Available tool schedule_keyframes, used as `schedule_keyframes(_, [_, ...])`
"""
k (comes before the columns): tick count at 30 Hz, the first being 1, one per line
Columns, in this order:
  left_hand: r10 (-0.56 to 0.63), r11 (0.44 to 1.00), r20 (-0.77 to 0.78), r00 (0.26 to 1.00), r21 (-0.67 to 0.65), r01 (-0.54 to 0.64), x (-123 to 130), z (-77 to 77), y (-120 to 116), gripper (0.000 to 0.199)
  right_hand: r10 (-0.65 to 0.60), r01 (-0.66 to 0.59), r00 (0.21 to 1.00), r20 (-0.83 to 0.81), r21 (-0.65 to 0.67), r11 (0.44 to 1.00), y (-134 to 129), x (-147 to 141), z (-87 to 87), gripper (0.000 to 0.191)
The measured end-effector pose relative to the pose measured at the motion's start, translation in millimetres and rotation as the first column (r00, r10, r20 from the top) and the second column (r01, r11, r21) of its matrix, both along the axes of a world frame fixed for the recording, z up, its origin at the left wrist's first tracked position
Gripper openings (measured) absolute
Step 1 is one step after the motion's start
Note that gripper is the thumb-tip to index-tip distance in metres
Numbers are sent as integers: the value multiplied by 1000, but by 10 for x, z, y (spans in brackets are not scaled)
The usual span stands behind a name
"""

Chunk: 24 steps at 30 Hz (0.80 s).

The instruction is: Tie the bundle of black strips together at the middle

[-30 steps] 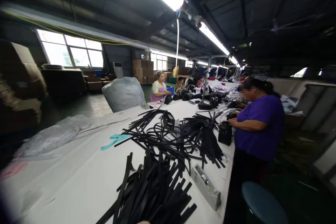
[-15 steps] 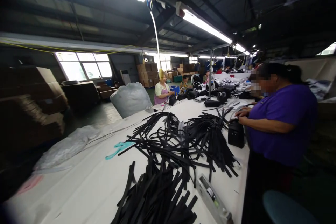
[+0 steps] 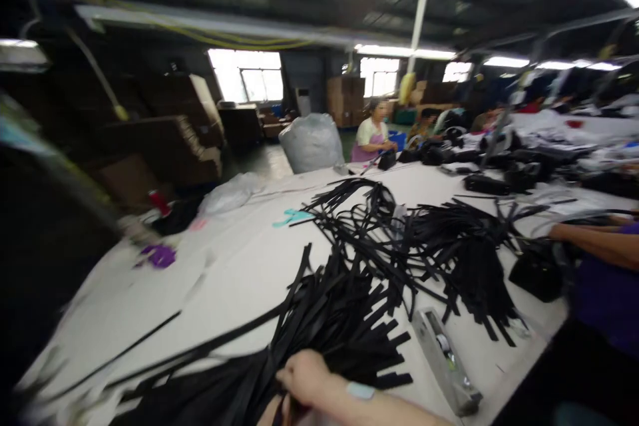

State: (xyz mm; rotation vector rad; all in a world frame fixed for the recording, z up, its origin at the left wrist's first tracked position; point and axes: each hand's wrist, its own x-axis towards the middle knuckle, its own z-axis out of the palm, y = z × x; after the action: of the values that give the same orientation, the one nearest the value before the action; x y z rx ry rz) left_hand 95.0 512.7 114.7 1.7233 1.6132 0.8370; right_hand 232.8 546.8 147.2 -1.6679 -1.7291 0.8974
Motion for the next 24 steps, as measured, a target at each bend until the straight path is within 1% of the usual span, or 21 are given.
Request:
schedule_keyframes(1, [4, 1000, 8, 1000, -31, -3, -96, -43, -99, 18, 31, -32, 999, -17, -37, 999, -25, -108, -89, 29])
schedule_keyframes(2, [-34, 998, 27, 999, -58, 36, -178, -84, -187, 22, 65, -67, 997, -41, -71, 995, -39, -197, -181, 29])
schedule_keyframes(3, [-152, 988, -2, 988, -38, 152, -247, -123, -255, 33, 85, -92, 994, -71, -95, 991, -35, -263, -275, 29])
schedule_keyframes(4, [-154, 987, -16, 988, -51, 153, -301, -159, -300, 37, 101, -114, 989, -106, -124, 986, -11, -306, -366, 29])
schedule_keyframes(5, [-131, 989, -18, 991, -68, 129, -344, -191, -325, 37, 109, -131, 984, -139, -163, 978, 27, -331, -452, 32])
schedule_keyframes(7, [-99, 991, -27, 995, -89, 96, -395, -236, -346, 35, 93, -137, 978, -186, -244, 960, 109, -339, -584, 38])
schedule_keyframes(9, [-87, 992, -29, 996, -93, 84, -413, -248, -361, 34, 71, -144, 973, -221, -335, 931, 149, -328, -653, 46])
schedule_keyframes(11, [-101, 991, -26, 995, -86, 98, -419, -240, -382, 32, 62, -170, 964, -257, -425, 889, 132, -342, -676, 54])
schedule_keyframes(13, [-120, 990, -24, 992, -78, 118, -428, -233, -400, 30, 50, -193, 954, -295, -479, 857, 87, -391, -687, 55])
schedule_keyframes(15, [-131, 989, -25, 991, -70, 129, -437, -235, -406, 28, 18, -179, 947, -322, -477, 861, 51, -453, -699, 49])
schedule_keyframes(17, [-129, 990, -29, 991, -64, 127, -441, -244, -402, 28, -25, -134, 940, -341, -434, 891, 42, -491, -706, 45])
schedule_keyframes(19, [-121, 991, -26, 992, -58, 119, -438, -252, -391, 29, -67, -79, 928, -367, -368, 926, 53, -490, -690, 46])
schedule_keyframes(22, [-103, 994, 16, 995, -39, 104, -427, -248, -352, 32, -104, -17, 892, -440, -262, 965, 65, -454, -600, 49])
schedule_keyframes(24, [-91, 996, 72, 993, -13, 92, -415, -234, -306, 33, -104, -18, 850, -516, -226, 974, 49, -445, -504, 49])
